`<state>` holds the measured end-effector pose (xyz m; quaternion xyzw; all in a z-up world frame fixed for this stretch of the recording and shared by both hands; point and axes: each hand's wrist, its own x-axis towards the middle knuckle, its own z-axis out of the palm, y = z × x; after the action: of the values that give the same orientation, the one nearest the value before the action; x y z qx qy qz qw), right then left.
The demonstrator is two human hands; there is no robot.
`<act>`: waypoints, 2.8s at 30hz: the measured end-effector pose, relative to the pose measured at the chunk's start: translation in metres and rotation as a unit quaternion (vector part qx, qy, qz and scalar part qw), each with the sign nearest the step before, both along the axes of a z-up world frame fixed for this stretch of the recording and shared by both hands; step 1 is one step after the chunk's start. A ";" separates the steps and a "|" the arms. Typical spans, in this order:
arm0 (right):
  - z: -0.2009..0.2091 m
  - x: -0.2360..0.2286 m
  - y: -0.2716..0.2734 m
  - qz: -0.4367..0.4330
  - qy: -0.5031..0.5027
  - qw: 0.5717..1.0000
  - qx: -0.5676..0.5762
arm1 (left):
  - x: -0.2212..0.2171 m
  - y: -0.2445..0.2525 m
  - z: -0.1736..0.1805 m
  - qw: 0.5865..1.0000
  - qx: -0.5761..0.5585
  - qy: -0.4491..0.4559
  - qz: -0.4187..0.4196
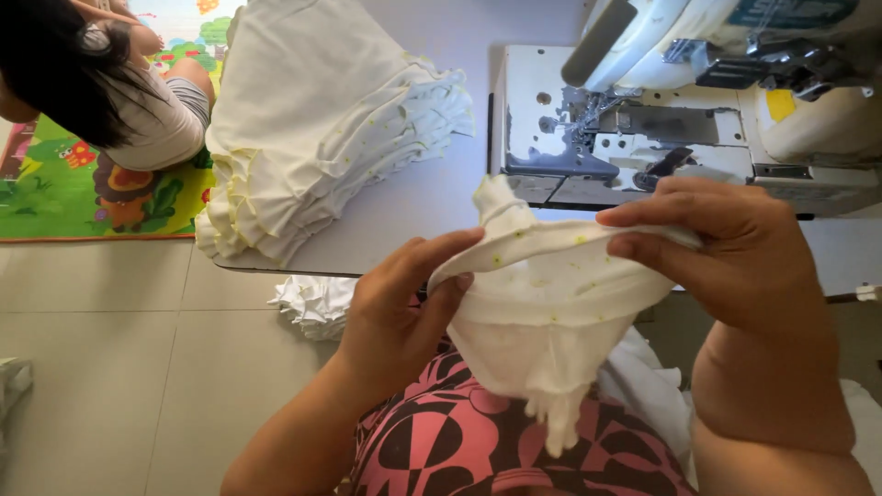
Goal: Trimming loose threads from white garments using small snips at a sewing workstation.
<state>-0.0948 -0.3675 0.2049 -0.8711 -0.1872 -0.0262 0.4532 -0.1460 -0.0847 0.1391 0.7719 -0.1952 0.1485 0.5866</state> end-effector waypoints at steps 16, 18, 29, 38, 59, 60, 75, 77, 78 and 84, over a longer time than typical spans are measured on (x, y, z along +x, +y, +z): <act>-0.063 0.039 0.017 0.037 0.121 0.968 0.219 | 0.024 -0.015 -0.044 0.903 -0.324 0.279 -0.033; -0.059 0.038 0.023 0.040 0.125 0.970 0.205 | 0.027 -0.030 -0.033 0.966 -0.191 0.172 0.007; -0.062 0.026 0.017 0.045 0.082 0.990 0.103 | 0.041 -0.060 -0.057 0.986 0.136 -0.077 0.057; -0.066 0.023 0.009 -0.078 0.074 0.991 0.083 | 0.011 -0.022 -0.071 0.964 0.245 -0.007 -0.104; -0.170 0.077 0.023 -0.126 0.206 0.914 0.325 | 0.303 -0.076 -0.050 0.882 0.452 -0.129 0.037; -0.181 0.074 0.011 -0.165 0.217 0.900 0.341 | 0.286 -0.095 -0.050 0.926 0.361 -0.086 0.063; -0.195 0.086 -0.026 -0.194 0.192 0.882 0.384 | 0.326 -0.165 -0.082 0.935 0.343 -0.012 0.084; -0.203 0.091 -0.024 -0.196 0.176 0.886 0.382 | 0.328 -0.166 -0.088 0.939 0.335 -0.008 0.075; -0.208 0.092 -0.024 -0.199 0.157 0.890 0.380 | 0.328 -0.166 -0.090 0.944 0.325 -0.006 0.066; -0.187 0.071 -0.031 -0.214 0.146 0.925 0.279 | 0.339 -0.168 -0.099 0.960 0.280 -0.004 0.029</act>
<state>-0.0237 -0.3984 0.0180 -0.7229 0.0864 -0.0463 0.6839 0.1929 -0.2525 0.0400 0.9099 -0.2088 0.1075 0.3420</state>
